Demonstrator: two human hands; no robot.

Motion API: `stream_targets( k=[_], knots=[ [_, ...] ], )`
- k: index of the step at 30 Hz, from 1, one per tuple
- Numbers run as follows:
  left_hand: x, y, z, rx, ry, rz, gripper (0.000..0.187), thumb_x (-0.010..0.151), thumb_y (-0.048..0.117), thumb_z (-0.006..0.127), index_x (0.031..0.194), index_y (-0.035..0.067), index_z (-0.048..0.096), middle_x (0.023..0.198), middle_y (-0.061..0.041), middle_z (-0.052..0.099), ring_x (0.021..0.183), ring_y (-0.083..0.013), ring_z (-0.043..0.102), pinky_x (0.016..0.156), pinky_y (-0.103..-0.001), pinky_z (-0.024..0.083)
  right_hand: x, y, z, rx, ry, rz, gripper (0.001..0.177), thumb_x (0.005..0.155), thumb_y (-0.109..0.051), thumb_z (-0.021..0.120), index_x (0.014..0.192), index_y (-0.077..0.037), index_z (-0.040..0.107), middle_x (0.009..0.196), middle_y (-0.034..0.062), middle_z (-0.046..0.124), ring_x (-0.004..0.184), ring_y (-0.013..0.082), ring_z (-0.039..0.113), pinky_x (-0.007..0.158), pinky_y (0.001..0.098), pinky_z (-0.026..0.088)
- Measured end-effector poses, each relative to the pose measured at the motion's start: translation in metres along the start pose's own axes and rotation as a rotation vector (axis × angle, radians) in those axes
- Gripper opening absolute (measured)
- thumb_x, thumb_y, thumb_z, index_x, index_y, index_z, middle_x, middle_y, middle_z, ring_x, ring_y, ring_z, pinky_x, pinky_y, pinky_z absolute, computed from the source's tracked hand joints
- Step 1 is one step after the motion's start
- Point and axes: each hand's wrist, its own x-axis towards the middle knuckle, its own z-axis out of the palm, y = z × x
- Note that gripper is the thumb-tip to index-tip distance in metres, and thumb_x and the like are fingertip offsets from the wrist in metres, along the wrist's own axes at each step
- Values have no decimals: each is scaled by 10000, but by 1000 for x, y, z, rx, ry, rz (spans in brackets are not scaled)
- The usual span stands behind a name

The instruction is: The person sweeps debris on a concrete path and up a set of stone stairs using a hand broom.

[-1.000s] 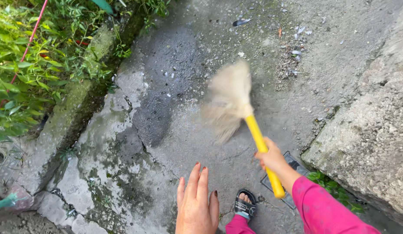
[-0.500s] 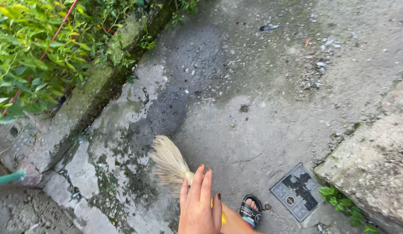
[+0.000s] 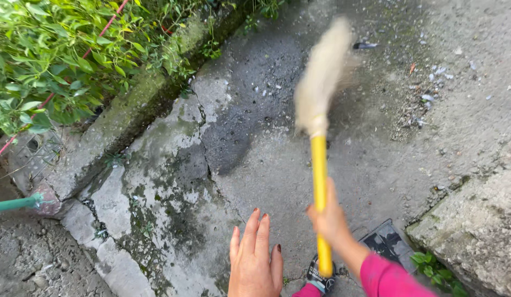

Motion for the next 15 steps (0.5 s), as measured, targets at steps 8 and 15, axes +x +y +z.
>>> stream_targets(
  k=[8,15],
  knots=[
    [23,-1,-12,-26,-11,43,679,786,125,719,1412,-17,497,1507,-237,450,1392,-378,459,1120,-624,271,-54,12,86,86,-430,-519,588,908,-77,706,1446,-133,475,961,129,688,659,209,659,517,335,526],
    [58,-48,-15,-66,-22,93,698,760,119,738,1402,-19,500,1489,-241,476,1384,-378,473,1114,-622,285,126,7,44,324,-133,225,491,803,10,705,1274,-1,569,768,71,630,510,161,562,405,334,472]
  ],
)
